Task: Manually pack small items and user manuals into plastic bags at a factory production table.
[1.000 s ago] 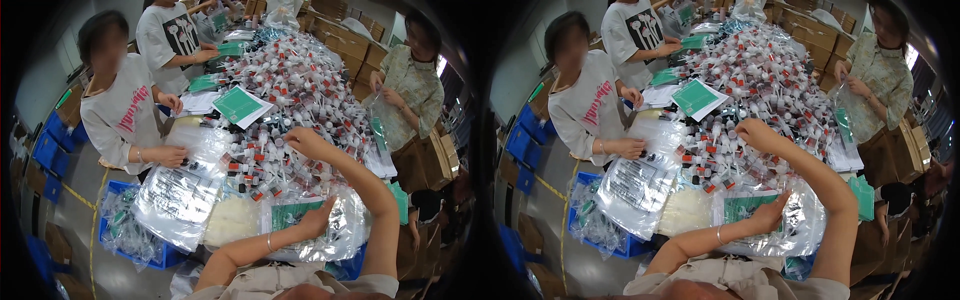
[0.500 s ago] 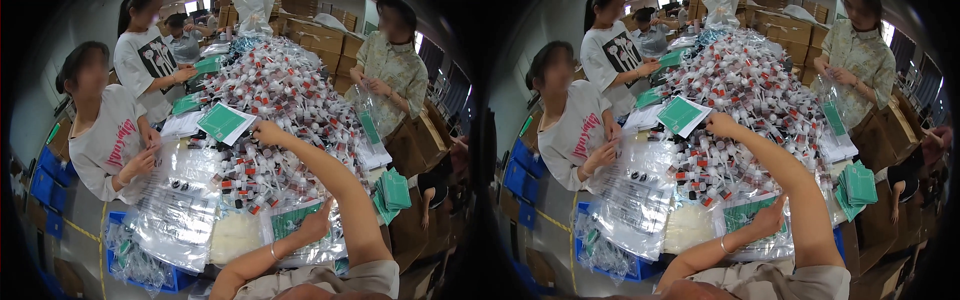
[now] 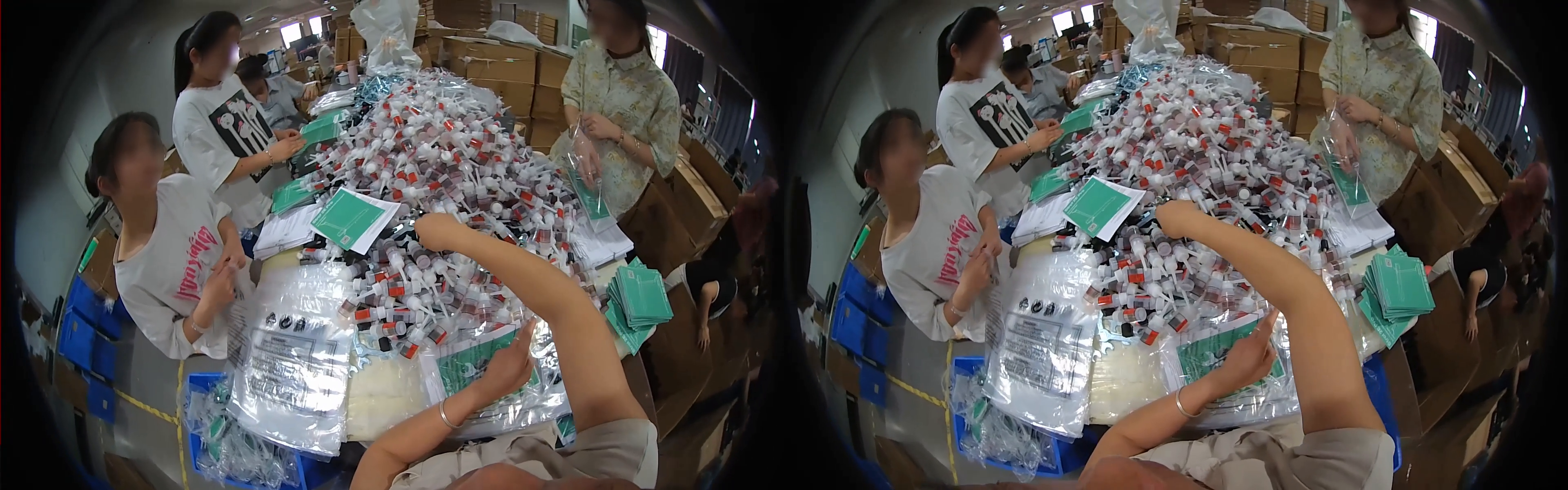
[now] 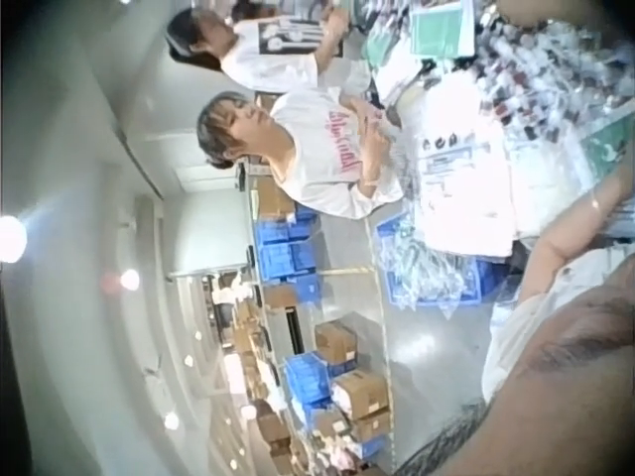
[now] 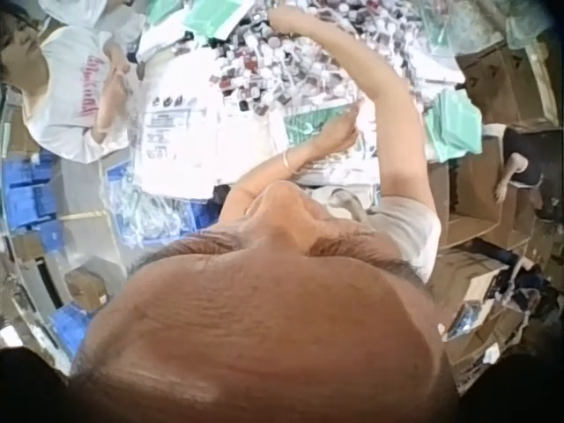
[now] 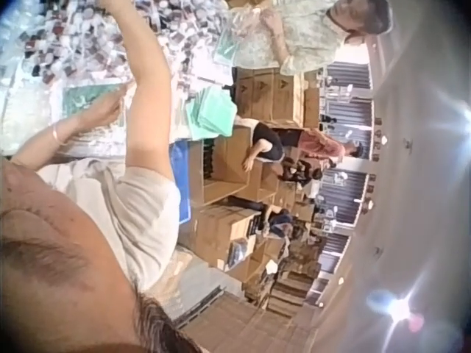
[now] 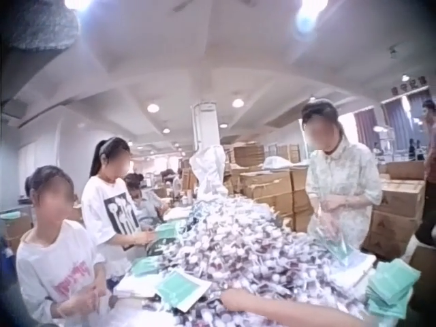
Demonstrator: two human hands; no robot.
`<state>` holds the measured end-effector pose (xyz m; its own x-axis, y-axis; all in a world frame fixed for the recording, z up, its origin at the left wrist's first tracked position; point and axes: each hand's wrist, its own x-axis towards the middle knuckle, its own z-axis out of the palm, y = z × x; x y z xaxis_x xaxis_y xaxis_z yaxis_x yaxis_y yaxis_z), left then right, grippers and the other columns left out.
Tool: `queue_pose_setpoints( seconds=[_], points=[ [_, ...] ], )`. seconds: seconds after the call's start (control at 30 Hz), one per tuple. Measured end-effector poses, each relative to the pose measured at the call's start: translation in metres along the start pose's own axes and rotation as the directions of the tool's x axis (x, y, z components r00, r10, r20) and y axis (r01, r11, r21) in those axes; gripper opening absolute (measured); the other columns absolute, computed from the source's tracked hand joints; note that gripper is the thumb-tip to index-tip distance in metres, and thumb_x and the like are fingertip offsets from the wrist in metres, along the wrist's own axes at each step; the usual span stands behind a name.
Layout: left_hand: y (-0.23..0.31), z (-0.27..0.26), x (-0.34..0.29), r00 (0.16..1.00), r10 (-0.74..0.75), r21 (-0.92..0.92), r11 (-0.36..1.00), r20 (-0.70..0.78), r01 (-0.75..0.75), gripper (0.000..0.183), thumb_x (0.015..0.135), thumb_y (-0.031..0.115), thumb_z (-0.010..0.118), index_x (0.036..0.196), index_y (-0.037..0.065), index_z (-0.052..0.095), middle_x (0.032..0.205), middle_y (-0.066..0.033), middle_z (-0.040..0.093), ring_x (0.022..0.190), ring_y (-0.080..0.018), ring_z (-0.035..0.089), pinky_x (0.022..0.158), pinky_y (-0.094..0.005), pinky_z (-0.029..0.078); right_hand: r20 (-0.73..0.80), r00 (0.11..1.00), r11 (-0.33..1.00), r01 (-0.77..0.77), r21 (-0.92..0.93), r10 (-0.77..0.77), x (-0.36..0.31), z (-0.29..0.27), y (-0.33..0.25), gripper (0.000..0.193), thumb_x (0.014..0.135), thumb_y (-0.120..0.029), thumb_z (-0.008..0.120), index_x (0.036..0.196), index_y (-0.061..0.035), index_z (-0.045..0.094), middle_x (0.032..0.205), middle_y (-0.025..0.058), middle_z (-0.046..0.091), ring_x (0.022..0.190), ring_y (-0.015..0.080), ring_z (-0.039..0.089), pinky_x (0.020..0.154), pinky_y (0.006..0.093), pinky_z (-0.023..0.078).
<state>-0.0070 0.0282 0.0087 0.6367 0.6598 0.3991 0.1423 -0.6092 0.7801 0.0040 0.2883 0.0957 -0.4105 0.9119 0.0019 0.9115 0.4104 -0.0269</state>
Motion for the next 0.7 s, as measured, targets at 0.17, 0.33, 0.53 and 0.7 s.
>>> queue_pose_setpoints(
  seconds=[0.17, 0.33, 0.53, 0.7],
  points=[
    [0.004, 0.000, 0.000, 1.000, -0.025, 0.021, 0.999, -0.013, 0.025, 0.072, 0.077, 0.003, 0.049, 0.140, -0.002, 0.013, 0.133, -0.0319, 0.036, 0.092, -0.0443, 0.057, 0.070, -0.0488, 0.049, 0.124, 0.992, 0.998, -0.038, 0.046, 0.032, -0.007, -0.014, -0.007, 0.026, 0.072, -0.017, 0.064, 0.094, -0.0052, 0.067, 0.097, 0.0161, 0.066, 0.089, 0.0326, 0.064, 0.077, 0.0429, 0.052],
    [0.006, 0.005, 0.003, 0.996, -0.069, -0.021, 0.997, 0.055, 0.070, 0.072, 0.076, 0.003, 0.049, 0.139, -0.002, 0.015, 0.133, -0.0299, 0.037, 0.091, -0.0446, 0.057, 0.070, -0.0505, 0.048, -0.038, 0.995, 0.925, -0.067, 0.374, 0.088, -0.002, 0.003, 0.028, 0.031, 0.073, -0.029, 0.063, 0.090, -0.0041, 0.067, 0.095, 0.0177, 0.066, 0.071, 0.0317, 0.065, 0.067, 0.0424, 0.052],
    [0.009, -0.005, 0.006, 0.982, -0.176, 0.035, 0.984, 0.067, 0.174, 0.071, 0.076, 0.002, 0.048, 0.140, 0.001, 0.018, 0.131, -0.0300, 0.040, 0.098, -0.0444, 0.055, 0.078, -0.0471, 0.048, 0.178, 0.957, -0.429, -0.064, 0.901, 0.229, -0.046, -0.037, 0.062, 0.023, 0.083, -0.029, 0.055, 0.089, -0.0081, 0.050, 0.071, 0.0075, 0.057, 0.048, 0.0155, 0.052, 0.032, 0.0229, 0.032],
    [0.001, 0.003, 0.007, 0.999, -0.044, 0.066, 0.997, -0.026, 0.046, 0.070, 0.077, 0.003, 0.047, 0.141, 0.002, 0.018, 0.132, -0.0289, 0.039, 0.102, -0.0453, 0.053, 0.081, -0.0459, 0.048, 0.101, 0.966, -0.570, 0.056, 0.820, 0.239, -0.096, -0.050, 0.135, 0.018, 0.081, -0.023, 0.054, 0.089, -0.0077, 0.055, 0.074, 0.0037, 0.055, 0.058, 0.0184, 0.056, 0.040, 0.0232, 0.037]
  ],
)
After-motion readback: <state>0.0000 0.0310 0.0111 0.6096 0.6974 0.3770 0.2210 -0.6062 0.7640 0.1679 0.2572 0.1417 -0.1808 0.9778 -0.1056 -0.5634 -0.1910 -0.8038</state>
